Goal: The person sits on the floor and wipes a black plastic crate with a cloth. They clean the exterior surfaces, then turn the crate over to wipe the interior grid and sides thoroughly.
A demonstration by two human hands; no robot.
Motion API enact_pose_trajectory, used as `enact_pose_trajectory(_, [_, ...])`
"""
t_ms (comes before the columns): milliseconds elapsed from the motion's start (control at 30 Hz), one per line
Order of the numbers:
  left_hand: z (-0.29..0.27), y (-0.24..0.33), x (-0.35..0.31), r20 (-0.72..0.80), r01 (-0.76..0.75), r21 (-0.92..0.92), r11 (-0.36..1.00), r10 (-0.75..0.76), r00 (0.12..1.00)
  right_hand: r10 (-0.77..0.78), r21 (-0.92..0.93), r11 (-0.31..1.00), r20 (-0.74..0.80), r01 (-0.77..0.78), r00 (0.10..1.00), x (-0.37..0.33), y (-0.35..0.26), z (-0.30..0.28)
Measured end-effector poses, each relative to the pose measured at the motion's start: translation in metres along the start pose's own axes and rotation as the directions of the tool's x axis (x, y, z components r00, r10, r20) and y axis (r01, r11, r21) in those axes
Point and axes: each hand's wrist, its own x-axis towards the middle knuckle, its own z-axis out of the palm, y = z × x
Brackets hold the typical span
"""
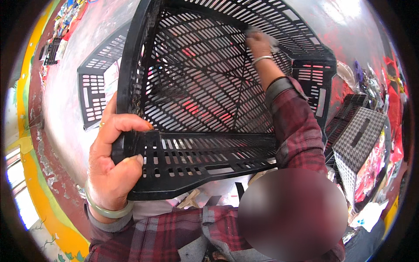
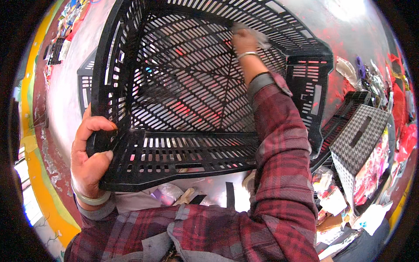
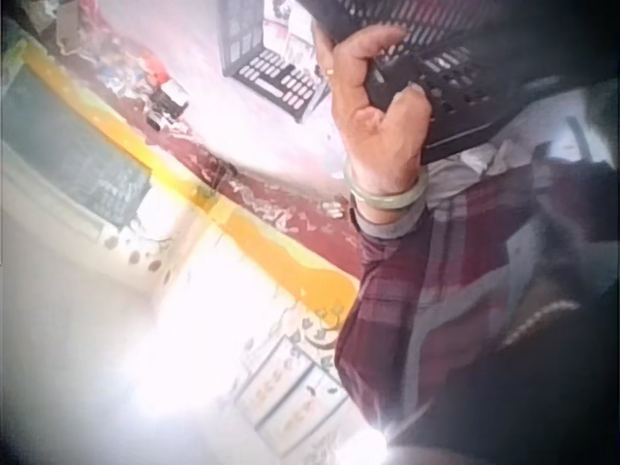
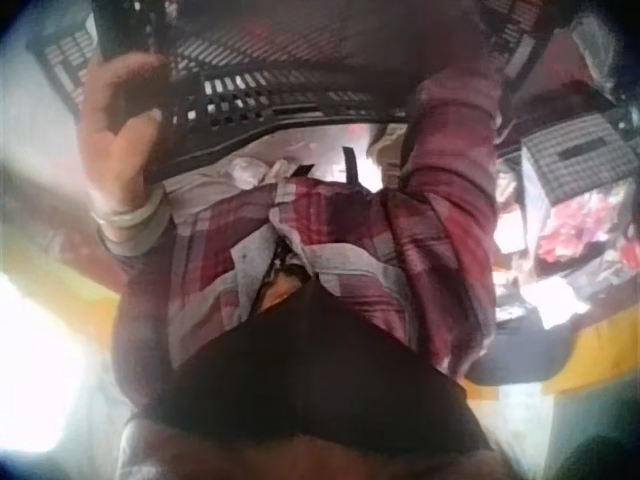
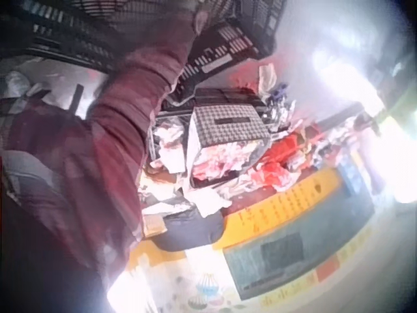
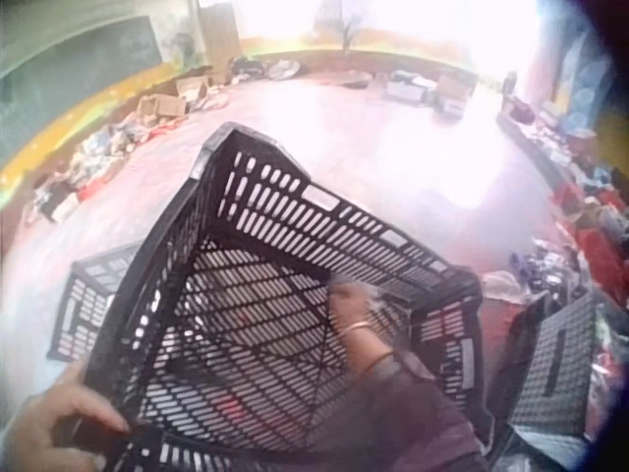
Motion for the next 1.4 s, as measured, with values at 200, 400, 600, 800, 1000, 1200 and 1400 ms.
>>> enact_pose_trajectory(200, [0.007, -0.001, -0.002, -0.04, 0.125, -0.245, 0.961, -0.139, 0.989, -0.455, -0.005, 0.888, 0.123, 0.459, 0.882, -0.02, -0.103, 0.018])
enact_pose_trajectory(400, [0.022, 0.003, 0.001, -0.133, 0.004, -0.376, 0.926, -0.059, 0.989, -0.535, 0.101, 0.826, -0.168, 0.555, 0.828, -0.013, -0.103, 0.074])
enact_pose_trajectory(600, [0.03, 0.008, 0.01, -0.198, -0.044, -0.348, 0.936, -0.027, 0.98, -0.392, 0.221, 0.906, 0.117, 0.361, 0.912, -0.086, -0.219, 0.067])
enact_pose_trajectory(800, [0.027, 0.01, 0.008, -0.192, 0.005, -0.321, 0.947, -0.07, 0.979, -0.648, 0.434, 0.759, 0.571, 0.485, 0.503, -0.166, -0.223, 0.014])
enact_pose_trajectory(1000, [0.03, 0.01, 0.002, -0.189, 0.002, -0.365, 0.931, -0.077, 0.979, -0.648, 0.648, 0.761, 0.761, 0.021, -0.008, -0.175, -0.22, -0.002])
enact_pose_trajectory(1200, [0.032, 0.004, 0.005, -0.195, -0.044, -0.379, 0.924, -0.033, 0.98, -0.163, 0.652, 0.393, 0.743, -0.648, 0.649, -0.15, -0.224, 0.025])
enact_pose_trajectory(1400, [0.028, 0.004, 0.007, -0.189, -0.007, -0.356, 0.934, -0.064, 0.98, -0.176, 0.499, 0.788, 0.745, -0.362, 0.644, -0.199, -0.246, 0.011])
